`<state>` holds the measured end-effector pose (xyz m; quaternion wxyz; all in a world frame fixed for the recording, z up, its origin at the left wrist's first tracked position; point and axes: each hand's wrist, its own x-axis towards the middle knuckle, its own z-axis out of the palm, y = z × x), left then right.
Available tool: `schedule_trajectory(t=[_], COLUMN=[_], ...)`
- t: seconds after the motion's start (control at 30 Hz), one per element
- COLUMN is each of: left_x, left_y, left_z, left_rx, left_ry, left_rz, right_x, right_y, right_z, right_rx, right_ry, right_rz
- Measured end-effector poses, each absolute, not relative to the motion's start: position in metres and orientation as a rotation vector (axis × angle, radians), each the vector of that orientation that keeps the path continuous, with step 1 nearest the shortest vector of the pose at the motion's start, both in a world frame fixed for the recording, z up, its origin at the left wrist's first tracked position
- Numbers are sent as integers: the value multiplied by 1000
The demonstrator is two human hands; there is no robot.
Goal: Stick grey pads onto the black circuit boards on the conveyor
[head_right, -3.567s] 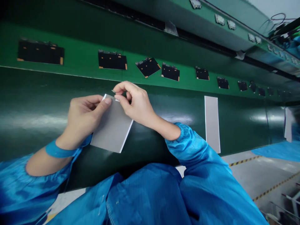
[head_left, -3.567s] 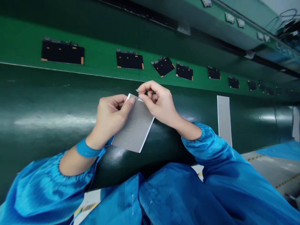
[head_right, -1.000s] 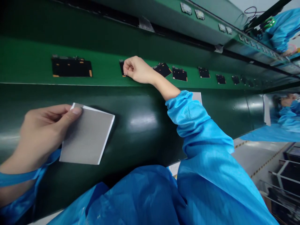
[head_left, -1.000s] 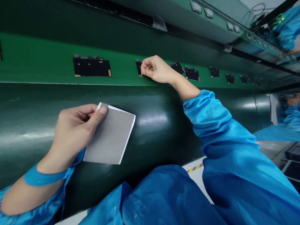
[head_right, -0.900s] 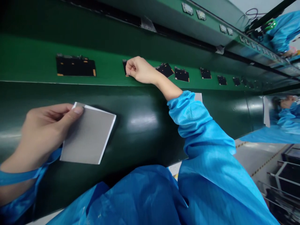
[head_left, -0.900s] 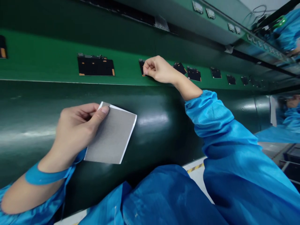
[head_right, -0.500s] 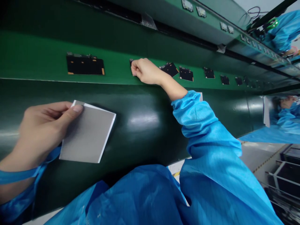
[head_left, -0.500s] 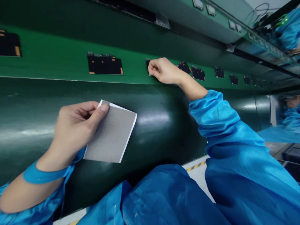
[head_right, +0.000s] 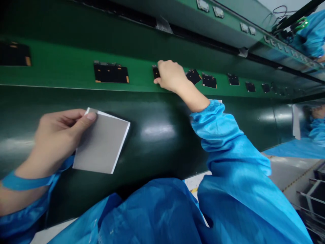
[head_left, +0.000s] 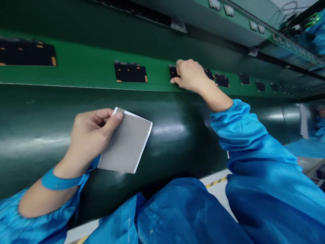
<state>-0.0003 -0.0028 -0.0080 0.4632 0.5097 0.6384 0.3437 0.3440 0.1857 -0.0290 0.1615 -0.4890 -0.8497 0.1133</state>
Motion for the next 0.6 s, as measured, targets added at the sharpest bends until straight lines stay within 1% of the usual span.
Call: schedule_trajectory(t=[0.07, 0.1, 0.2, 0.27, 0.37, 0.5, 0.6], left_x=[0, 0, 0, 0, 2, 3, 4], left_y=[-4, -4, -6, -7, -10, -11, -11], left_z=[-9, -9, -11, -11, -10, -8, -8], left_rx=[1273, 1283, 1323, 1353, 1386, 1423, 1439], left_ry=[1529, 1513, 1500, 1517, 1532, 1510, 1486], left_rz=[865, 874, 916, 948, 958, 975, 990], right_x=[321, 304, 243, 210, 186, 187, 187], right_y=[162, 144, 85, 54, 32, 28, 26], right_z=[-17, -11, 0, 1, 1, 7, 8], right_rx=[-1411, -1417, -1166, -1077, -1093, -1158, -1179], right_ry=[-2341, -2322, -2287, -2189, -2086, -2111, -2067], right_rz=[317, 365, 836, 987, 973, 825, 808])
